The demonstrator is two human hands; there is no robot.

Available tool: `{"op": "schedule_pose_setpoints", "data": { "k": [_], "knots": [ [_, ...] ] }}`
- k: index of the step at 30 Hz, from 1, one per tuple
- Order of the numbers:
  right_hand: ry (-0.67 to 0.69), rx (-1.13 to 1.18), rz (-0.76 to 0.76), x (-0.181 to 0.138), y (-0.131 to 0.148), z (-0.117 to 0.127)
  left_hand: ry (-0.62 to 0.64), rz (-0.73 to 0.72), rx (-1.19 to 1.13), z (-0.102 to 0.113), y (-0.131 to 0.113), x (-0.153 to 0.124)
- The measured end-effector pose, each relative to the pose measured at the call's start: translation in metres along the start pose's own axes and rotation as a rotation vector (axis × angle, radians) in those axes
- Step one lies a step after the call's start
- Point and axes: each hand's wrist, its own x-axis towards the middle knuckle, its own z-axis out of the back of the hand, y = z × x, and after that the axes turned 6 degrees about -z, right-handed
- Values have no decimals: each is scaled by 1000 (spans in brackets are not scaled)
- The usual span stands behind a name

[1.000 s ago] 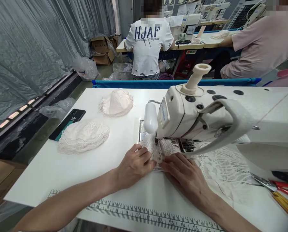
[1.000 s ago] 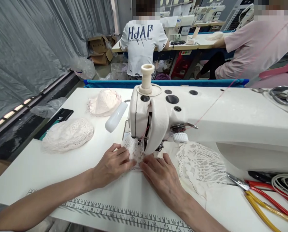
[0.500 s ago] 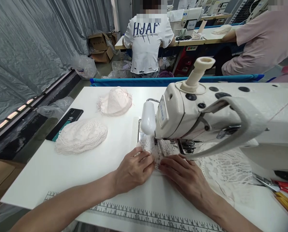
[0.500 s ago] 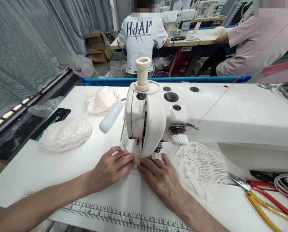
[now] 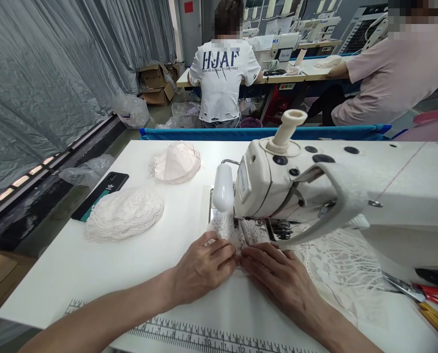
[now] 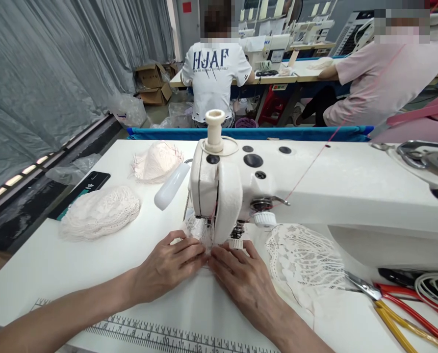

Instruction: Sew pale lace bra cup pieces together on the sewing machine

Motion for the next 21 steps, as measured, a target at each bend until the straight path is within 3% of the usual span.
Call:
{"op": "schedule_pose_setpoints", "data": {
  "k": [14,21],
  "knots": [
    [-19,-221,-91,18,-17,-4,-13,76,63,-15,28,15],
    [-27,-238,-76,14,-19,-7,-72,40,156,-13,26,19]
  ]
}}
